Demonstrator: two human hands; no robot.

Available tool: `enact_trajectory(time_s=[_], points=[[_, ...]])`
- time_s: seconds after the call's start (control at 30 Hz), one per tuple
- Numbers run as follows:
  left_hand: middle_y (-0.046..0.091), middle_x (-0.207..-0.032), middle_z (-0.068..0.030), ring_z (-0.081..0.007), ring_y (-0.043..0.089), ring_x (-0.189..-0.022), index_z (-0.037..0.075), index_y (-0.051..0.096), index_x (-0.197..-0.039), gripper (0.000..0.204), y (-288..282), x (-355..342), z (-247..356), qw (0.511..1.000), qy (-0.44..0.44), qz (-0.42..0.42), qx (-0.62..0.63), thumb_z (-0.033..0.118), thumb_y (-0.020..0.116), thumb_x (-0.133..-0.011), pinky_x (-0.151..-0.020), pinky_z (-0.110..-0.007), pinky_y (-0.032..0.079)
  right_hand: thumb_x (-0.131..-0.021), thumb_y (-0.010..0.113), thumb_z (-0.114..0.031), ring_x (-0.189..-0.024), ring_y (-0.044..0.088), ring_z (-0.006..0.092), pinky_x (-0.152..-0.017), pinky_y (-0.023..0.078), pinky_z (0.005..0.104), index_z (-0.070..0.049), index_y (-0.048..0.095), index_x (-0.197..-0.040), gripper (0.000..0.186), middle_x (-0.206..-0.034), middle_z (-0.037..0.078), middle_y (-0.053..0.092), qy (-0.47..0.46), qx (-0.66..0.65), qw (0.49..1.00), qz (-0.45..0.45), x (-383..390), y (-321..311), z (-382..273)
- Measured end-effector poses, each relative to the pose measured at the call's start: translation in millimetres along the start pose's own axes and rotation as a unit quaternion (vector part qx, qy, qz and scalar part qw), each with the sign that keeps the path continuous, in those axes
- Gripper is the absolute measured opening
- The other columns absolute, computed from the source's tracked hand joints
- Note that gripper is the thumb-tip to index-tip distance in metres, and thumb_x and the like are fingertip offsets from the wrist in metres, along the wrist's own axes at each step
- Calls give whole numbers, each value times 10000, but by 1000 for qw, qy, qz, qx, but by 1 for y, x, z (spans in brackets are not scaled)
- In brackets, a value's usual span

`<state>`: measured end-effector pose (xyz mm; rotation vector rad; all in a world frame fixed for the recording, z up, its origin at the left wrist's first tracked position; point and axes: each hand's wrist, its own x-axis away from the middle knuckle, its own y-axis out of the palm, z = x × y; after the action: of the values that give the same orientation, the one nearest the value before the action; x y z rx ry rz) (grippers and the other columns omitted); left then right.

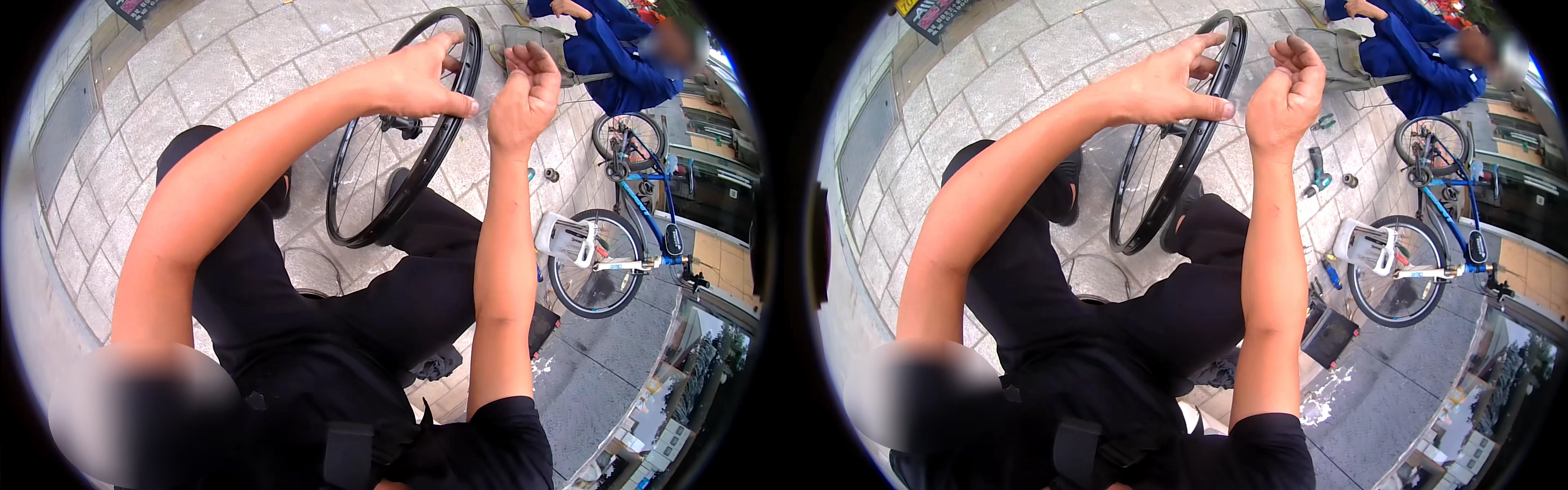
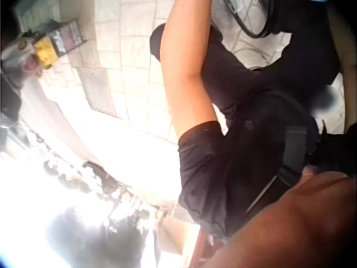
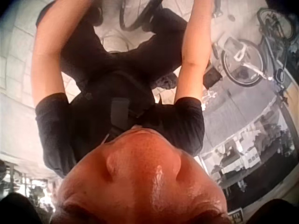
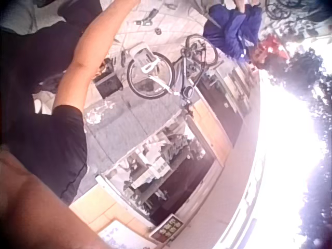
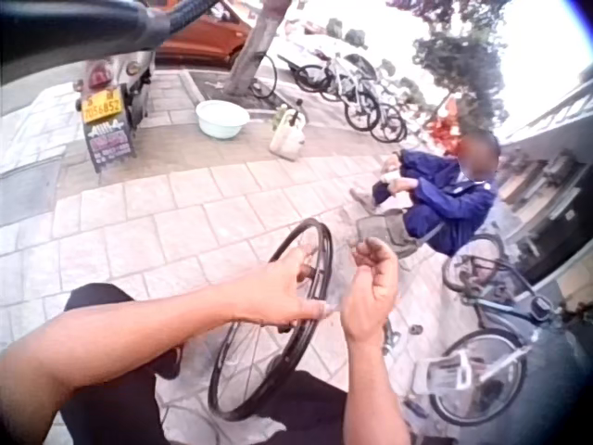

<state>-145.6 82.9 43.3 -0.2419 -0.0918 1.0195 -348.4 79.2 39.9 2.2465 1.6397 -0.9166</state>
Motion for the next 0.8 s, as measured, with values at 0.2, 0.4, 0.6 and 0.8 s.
enact_trajectory(time_s=[0.2,0.4,0.6,0.8], points=[[588,-1461,-307,-421,530,-1435,2,275,-1653,1091,11,-1,-16,999,51,14,-11,542,826,-880,-1170,-468,451,-972,583,-138,-1140,676,430,-1056,467,549,-38,713,-1250,323,-1190,231,721,68,415,798,-432,58,-51,133],[623,-1393,-333,-421,620,-1324,-52,293,-1625,1130,1,-17,-20,997,63,36,-16,518,857,-830,-1115,-432,502,-999,609,-225,-1102,682,379,-1015,474,535,-79,716,-1190,263,-1128,165,750,58,471,726,-499,76,-64,123],[636,-1375,-345,-434,654,-1277,-73,317,-1613,1143,-9,-23,-23,996,65,46,-29,516,857,-795,-1086,-424,529,-976,646,-214,-1151,648,351,-1000,475,523,-92,665,-1241,292,-1245,135,697,-19,516,740,-430,63,-51,130],[600,-1411,-335,-405,564,-1392,-40,297,-1633,1102,-14,-20,-19,999,46,2,2,487,873,-855,-1138,-463,488,-963,660,-241,-1075,679,321,-962,481,490,-99,728,-974,159,-1101,84,746,-35,463,759,-457,65,-58,158]])
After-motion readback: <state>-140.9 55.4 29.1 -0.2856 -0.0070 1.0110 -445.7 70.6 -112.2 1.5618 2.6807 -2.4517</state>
